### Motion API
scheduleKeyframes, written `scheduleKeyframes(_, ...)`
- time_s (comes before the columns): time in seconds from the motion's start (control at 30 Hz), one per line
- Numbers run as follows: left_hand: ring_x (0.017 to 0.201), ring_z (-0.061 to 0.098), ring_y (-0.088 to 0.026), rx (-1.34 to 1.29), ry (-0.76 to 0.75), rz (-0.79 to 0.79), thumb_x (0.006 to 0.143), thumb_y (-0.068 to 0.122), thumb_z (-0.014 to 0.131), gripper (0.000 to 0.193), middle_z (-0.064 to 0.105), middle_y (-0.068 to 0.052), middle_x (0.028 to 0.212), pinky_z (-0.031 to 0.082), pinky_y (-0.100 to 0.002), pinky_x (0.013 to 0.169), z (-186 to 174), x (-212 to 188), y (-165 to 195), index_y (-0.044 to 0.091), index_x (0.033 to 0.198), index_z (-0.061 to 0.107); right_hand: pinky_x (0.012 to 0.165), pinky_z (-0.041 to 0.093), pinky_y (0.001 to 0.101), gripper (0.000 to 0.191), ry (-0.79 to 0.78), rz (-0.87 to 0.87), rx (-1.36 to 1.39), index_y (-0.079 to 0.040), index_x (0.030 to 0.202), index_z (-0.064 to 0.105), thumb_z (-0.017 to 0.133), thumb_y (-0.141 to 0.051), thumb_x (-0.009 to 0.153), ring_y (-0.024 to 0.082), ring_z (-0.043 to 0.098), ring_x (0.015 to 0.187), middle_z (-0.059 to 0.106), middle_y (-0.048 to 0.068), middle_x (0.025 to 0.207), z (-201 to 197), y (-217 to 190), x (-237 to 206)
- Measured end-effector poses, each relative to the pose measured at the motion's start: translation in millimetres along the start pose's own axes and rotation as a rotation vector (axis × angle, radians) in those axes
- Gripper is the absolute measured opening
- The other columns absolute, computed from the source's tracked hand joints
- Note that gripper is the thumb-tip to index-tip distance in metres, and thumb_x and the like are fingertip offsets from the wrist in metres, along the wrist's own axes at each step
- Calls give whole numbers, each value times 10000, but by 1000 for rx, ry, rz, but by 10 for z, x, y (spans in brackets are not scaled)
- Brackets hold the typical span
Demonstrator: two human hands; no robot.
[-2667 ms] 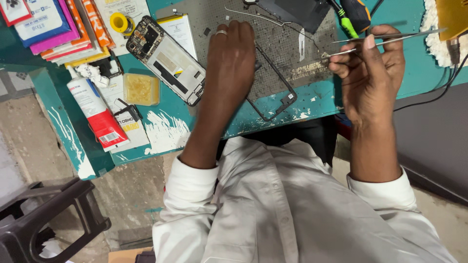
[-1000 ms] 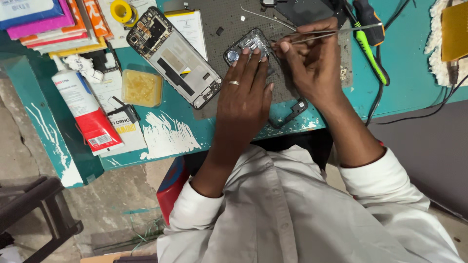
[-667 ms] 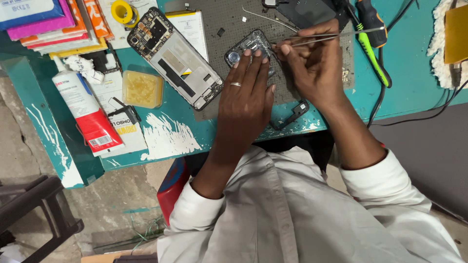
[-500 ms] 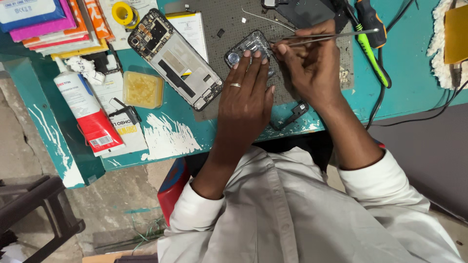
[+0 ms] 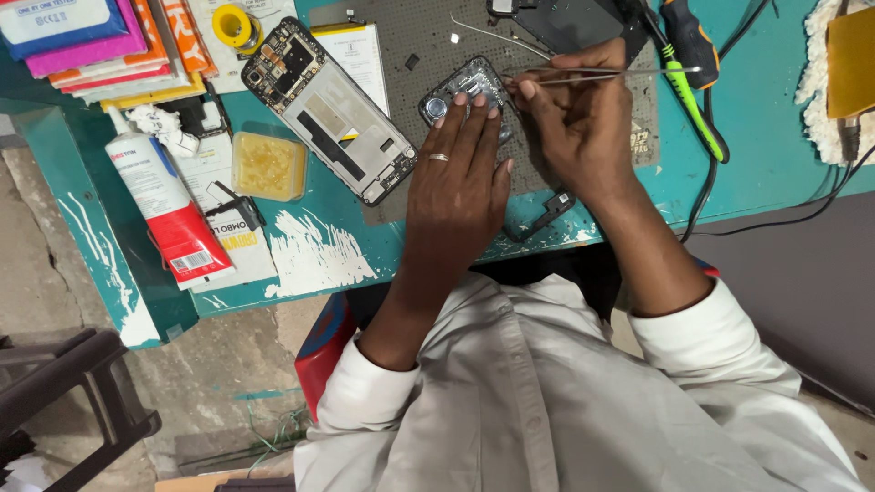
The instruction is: The person uses tweezers to remove small components from a disassembled smartphone frame on a workbench. They then apply adhesive from a bottle to the frame and continue manipulating small parts with the tweezers.
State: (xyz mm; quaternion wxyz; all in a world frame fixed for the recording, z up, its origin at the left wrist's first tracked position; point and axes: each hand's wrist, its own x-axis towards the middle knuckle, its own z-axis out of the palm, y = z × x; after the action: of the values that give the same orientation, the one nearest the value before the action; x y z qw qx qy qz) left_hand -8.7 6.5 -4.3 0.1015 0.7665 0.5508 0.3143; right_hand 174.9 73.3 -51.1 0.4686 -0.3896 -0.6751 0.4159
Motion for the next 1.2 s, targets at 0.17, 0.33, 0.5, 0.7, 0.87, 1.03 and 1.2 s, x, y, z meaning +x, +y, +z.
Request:
scheduleKeyframes(0.17, 1438, 510, -366, -12, 16, 5, 1053, 157, 651, 384, 605, -238, 1434, 424, -495, 1217, 14, 8, -7, -95, 1343, 637, 980, 649, 295, 315, 10, 67, 147, -7, 1263, 307, 595, 79, 1172, 238, 741, 1156, 657, 229, 1178, -14, -3, -10)
scheduleKeyframes(0.33, 1434, 513, -362, -2, 8, 1, 1046, 164, 654, 385, 610, -235, 1430, 426, -497, 1213, 12, 9, -7, -91, 1335, 644, 950, 653, 295, 317, 4, 64, 97, -16, 1279, 322, 600, 86, 1165, 231, 746, 1110, 673, 223, 1153, -24, 20, -16)
scheduleKeyframes(0.5, 1431, 526, -349, 41, 1, 6, 1051, 162, 657, 380, 616, -219, 1432, 429, -494, 1213, 5, -5, 0, -81, 1343, 652, 959, 666, 304, 292, -12, 61, 88, -8, 1245, 329, 598, 84, 1175, 239, 755, 1128, 679, 227, 1159, -47, 31, -29)
scheduleKeyframes(0.7, 1430, 520, -359, 1, 14, 1, 1048, 176, 662, 391, 605, -229, 1443, 431, -492, 1208, 11, -1, -9, -83, 1340, 650, 952, 660, 303, 316, 11, 64, 91, -19, 1282, 329, 606, 83, 1169, 234, 754, 1116, 687, 231, 1162, -23, 54, -15)
scheduleKeyframes(0.87, 1433, 520, -359, 14, 8, 3, 1046, 176, 663, 392, 606, -226, 1441, 428, -494, 1209, 6, 3, -2, -82, 1341, 651, 965, 663, 307, 310, 14, 51, 121, -16, 1263, 322, 603, 83, 1179, 233, 754, 1125, 683, 229, 1168, -20, 51, -12)
scheduleKeyframes(1.03, 1434, 521, -360, -20, 9, -13, 1043, 180, 663, 395, 609, -228, 1438, 435, -490, 1214, -11, 13, 4, -86, 1336, 650, 983, 674, 310, 309, 0, 66, 101, -13, 1261, 315, 597, 82, 1177, 239, 754, 1153, 662, 224, 1195, -45, 38, -24)
scheduleKeyframes(1.2, 1427, 522, -358, 14, 11, -7, 1043, 174, 668, 389, 613, -224, 1430, 434, -496, 1202, 1, 6, 11, -81, 1336, 656, 928, 654, 299, 311, 19, 61, 105, -16, 1257, 327, 611, 85, 1177, 237, 754, 1088, 693, 221, 1162, -12, 75, -23)
